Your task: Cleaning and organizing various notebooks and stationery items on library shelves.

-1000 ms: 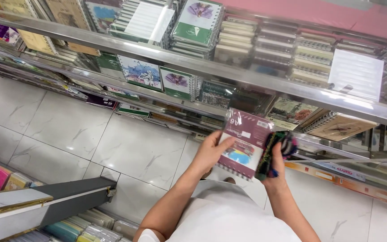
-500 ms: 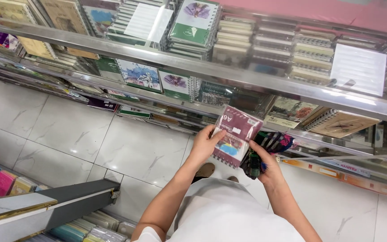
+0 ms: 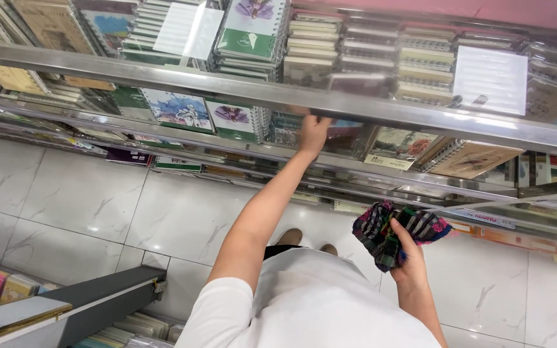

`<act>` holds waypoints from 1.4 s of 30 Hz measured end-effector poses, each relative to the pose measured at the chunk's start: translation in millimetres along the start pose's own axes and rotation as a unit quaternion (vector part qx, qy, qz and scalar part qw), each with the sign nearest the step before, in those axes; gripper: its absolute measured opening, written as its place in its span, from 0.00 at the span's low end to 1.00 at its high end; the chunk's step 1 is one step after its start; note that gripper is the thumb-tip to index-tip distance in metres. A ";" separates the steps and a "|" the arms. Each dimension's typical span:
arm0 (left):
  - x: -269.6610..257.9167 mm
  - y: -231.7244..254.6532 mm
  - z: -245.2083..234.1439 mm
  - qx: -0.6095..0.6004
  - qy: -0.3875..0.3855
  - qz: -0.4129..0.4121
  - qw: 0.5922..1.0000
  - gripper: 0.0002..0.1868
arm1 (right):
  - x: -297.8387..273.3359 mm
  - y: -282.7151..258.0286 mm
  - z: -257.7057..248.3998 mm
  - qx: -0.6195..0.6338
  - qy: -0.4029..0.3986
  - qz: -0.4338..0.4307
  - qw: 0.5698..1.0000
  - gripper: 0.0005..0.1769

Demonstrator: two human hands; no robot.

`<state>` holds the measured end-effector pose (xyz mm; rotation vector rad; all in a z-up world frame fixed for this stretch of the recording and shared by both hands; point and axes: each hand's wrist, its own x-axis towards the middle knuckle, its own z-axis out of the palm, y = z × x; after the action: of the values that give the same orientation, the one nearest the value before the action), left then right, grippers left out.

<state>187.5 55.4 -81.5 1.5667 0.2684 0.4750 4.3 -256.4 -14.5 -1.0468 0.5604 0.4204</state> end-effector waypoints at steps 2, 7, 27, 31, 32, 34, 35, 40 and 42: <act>6.1 -11.4 8.7 0.038 0.010 -0.009 0.999 0.16 | -8.4 -1.8 -0.6 -0.003 0.016 0.008 1.000 0.28; 2.1 -8.8 26.7 0.243 0.108 0.153 0.952 0.15 | -21.8 -11.5 -7.3 -0.027 0.046 0.030 0.998 0.27; -331.3 -102.3 -94.5 0.167 0.408 -0.180 0.879 0.16 | 27.7 -14.6 60.8 -0.349 -0.242 0.156 0.892 0.24; -483.0 -141.3 -114.4 0.225 0.463 -0.356 0.780 0.13 | 6.8 -7.2 93.3 -0.403 -0.302 0.173 0.846 0.25; -508.8 -132.9 -114.4 0.153 0.532 -0.400 0.730 0.15 | -5.2 -6.4 102.3 -0.422 -0.308 0.179 0.833 0.26; -540.9 -116.8 -114.8 0.068 0.601 -0.438 0.665 0.17 | -23.7 -4.4 109.9 -0.450 -0.321 0.184 0.813 0.26; -547.8 -108.6 -119.3 0.011 0.653 -0.419 0.631 0.17 | -29.6 -1.5 111.1 -0.462 -0.317 0.195 0.805 0.26; -562.0 -66.2 -164.0 -0.108 0.807 -0.236 0.530 0.13 | -48.4 16.2 113.4 -0.476 -0.331 0.250 0.775 0.25; -563.9 -15.9 -196.2 0.112 0.845 -0.167 0.495 0.17 | -52.7 25.5 117.2 -0.465 -0.338 0.301 0.761 0.25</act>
<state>-397.4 -23.6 -172.5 0.6234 2.1633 1.5935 -24.7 -143.5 45.4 -1.5126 -0.0450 1.7071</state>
